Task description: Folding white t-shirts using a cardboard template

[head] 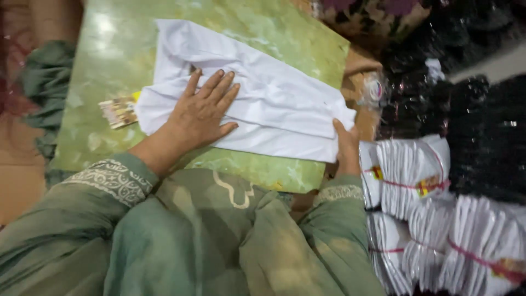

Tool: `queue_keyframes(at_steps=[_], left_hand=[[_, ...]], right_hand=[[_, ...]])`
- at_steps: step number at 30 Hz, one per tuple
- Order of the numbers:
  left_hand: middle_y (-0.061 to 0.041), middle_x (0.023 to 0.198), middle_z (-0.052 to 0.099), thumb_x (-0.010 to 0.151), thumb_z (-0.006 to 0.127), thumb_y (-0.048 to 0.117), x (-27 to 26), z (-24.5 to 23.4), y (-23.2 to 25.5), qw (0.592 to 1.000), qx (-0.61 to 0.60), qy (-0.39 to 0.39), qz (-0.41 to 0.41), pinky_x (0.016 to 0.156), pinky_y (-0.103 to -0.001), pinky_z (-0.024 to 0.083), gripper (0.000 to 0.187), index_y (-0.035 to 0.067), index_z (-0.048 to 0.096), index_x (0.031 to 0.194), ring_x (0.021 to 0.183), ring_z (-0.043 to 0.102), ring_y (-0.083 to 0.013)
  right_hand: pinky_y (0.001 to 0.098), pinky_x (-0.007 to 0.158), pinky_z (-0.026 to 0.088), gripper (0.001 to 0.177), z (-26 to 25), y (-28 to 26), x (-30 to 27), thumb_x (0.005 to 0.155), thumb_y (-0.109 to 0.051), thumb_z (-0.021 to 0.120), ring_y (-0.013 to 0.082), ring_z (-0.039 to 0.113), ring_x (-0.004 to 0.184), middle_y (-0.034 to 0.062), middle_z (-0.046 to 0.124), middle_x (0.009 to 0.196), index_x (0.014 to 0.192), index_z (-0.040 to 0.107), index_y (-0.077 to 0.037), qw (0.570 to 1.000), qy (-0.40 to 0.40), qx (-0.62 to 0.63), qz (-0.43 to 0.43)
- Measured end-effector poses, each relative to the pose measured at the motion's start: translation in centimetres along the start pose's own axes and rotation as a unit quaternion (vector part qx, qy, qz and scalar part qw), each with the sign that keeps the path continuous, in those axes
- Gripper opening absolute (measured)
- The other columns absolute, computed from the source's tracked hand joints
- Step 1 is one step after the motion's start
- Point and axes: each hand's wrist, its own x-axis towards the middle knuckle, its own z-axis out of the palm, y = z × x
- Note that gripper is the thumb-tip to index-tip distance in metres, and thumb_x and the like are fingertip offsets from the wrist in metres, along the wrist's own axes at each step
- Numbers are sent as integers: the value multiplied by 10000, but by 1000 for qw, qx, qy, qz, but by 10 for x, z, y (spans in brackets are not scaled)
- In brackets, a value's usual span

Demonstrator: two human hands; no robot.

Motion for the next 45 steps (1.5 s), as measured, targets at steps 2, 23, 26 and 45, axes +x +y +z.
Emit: queue_keyframes(at_steps=[2,23,26,45], left_hand=[[-92,1685,395,870,588,680,-9,-7,-6,1000,13,11,-17,1280,-573,102,908,182,438,1614,1573,296,-260],[-309,1571,420,1109,389,355,-25,-23,-31,797,-572,95,-168,1223,-575,269,611,-20,347,1589,1474,366,-470],[-166,1494,525,1117,392,352,-14,184,-73,567,-770,105,-272,645,-178,530,605,173,199,1662,1041,650,-203],[-210,1704,222,975,608,175,-28,-95,-12,898,-412,122,-91,1289,-512,101,755,13,248,1619,1590,199,-376]], right_hand=[[448,837,615,664,-5,-16,-18,885,-336,907,247,729,1020,165,689,1171,1383,571,-53,999,41,-8,-7],[466,921,613,1083,217,-188,-177,866,-172,855,334,612,1142,239,488,1384,1650,111,-108,949,-267,143,-92],[473,1015,557,878,277,-153,-161,923,-158,818,331,538,1272,215,486,1480,1626,294,-128,904,-382,143,-132],[510,1303,227,651,317,-132,-208,1069,-181,519,355,383,1478,181,349,1621,1646,223,-130,707,-527,470,52]])
